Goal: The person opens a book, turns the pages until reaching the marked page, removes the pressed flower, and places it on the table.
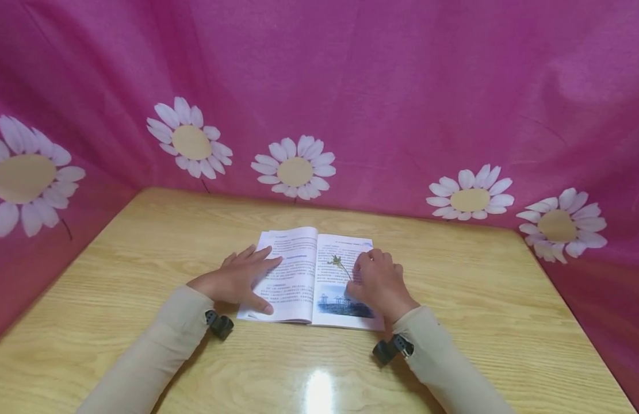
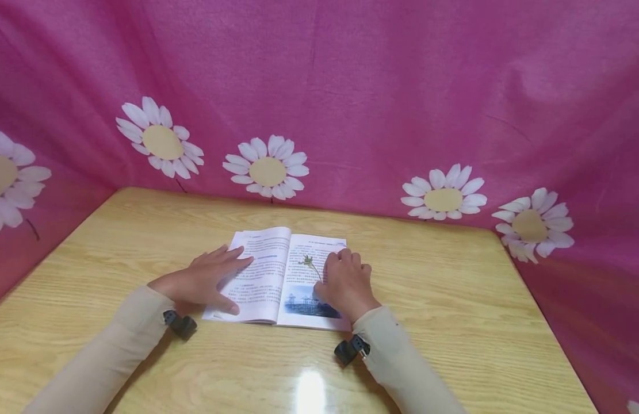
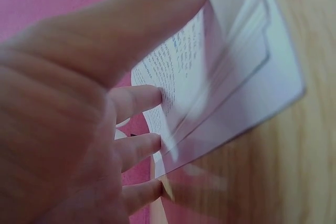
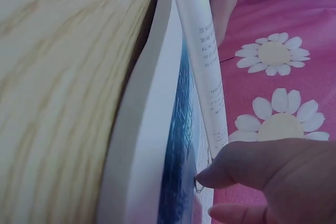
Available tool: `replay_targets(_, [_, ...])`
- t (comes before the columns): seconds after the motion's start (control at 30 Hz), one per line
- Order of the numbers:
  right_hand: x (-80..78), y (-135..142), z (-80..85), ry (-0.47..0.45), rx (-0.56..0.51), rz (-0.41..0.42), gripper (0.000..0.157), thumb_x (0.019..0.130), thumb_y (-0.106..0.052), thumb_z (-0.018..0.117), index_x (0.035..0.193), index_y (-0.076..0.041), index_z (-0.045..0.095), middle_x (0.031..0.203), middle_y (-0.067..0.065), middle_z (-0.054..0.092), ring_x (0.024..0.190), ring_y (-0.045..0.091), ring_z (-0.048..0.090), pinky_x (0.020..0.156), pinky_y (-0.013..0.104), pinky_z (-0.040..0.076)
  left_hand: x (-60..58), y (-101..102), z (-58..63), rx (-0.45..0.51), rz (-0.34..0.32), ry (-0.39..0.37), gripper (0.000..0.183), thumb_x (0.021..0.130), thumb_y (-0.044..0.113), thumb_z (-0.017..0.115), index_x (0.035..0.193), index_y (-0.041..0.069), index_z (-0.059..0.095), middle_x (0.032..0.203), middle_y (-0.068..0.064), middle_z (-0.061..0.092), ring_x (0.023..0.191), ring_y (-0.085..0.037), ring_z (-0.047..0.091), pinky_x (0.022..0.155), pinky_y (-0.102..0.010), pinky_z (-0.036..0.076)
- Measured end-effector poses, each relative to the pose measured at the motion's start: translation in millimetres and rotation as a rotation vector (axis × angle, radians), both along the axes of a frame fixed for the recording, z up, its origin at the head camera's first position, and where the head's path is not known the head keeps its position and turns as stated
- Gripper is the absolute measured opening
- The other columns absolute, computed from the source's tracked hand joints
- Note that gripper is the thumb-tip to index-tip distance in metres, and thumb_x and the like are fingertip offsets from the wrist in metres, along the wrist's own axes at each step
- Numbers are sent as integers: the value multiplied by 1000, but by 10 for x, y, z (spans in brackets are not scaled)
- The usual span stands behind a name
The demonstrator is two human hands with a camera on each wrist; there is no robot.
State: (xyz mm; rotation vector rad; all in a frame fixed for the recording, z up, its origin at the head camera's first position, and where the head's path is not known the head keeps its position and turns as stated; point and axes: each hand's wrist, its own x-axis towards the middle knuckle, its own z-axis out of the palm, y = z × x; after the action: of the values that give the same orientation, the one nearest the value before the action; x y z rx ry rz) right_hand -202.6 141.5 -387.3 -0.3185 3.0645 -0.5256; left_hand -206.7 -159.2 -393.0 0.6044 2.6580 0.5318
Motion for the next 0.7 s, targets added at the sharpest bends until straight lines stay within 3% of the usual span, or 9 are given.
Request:
replay_targets(0.27, [-28,37,-23,14,67,-35,14,78,-25,71,78,-14,62,119,13,51,112,33,41,95,55,33,-6,0,-10,6,5,1,105,68,53,81,153,24,28,162,-7,10,147,-37,-4,112,-64,0])
replay_targets(0.47, [-59,69,-12,30,149,-81,14,79,-22,72,70,-15,64,122,16,52,114,36,41,96,61,32,-5,3,-17,-2,4,4,105,67,53,81,153,25,28,162,-6,10,147,-37,-4,112,-63,0])
replay_targets(0.7, [-80,105,-3,21,171,-98,14,80,-20,72,67,-15,67,113,15,53,110,35,41,99,64,27,-6,2,-16,-7,6,10,106,67,54,81,153,25,28,162,-7,10,147,-37,-3,112,-64,1])
